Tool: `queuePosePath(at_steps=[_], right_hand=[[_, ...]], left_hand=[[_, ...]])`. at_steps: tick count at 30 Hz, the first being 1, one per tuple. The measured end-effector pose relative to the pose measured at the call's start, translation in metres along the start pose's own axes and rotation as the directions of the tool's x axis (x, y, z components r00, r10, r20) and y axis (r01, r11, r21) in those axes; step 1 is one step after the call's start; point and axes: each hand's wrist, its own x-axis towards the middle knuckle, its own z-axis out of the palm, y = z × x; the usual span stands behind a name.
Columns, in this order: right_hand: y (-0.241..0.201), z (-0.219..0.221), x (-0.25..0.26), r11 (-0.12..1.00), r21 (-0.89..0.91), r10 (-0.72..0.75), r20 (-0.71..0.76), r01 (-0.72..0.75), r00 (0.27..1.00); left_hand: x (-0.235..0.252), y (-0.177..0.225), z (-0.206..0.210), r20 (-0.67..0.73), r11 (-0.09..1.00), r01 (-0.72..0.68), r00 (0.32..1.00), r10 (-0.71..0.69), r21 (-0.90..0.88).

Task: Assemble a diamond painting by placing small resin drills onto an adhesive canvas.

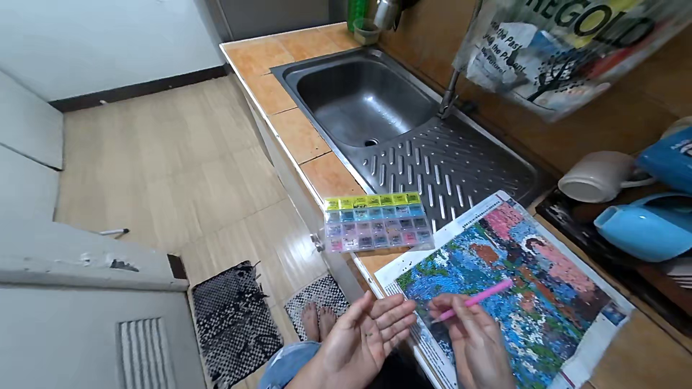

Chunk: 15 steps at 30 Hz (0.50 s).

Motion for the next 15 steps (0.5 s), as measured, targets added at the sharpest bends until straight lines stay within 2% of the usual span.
queuePosePath(at_steps=[3, 7, 9, 15], right_hand=[[-0.013, 0.018, -0.004, 0.954, 0.196, 0.205, 0.125, -0.227, 0.971], [-0.027, 0.038, -0.023, 0.731, 0.416, 0.483, 0.243, -0.540, 0.841], [-0.030, 0.040, -0.026, 0.660, 0.471, 0.523, 0.271, -0.585, 0.808], [-0.028, 0.034, -0.026, 0.624, 0.445, 0.541, 0.346, -0.642, 0.766]], left_hand=[[-0.001, -0.002, 0.011, 0.176, 1.000, 0.001, 0.984, -0.001, 0.001], [0.000, -0.006, 0.018, 0.324, 1.000, 0.018, 0.946, -0.022, 0.015], [0.000, -0.007, 0.016, 0.359, 1.000, 0.028, 0.933, -0.029, 0.009], [0.001, -0.010, 0.011, 0.388, 0.999, 0.024, 0.921, -0.041, 0.048]])
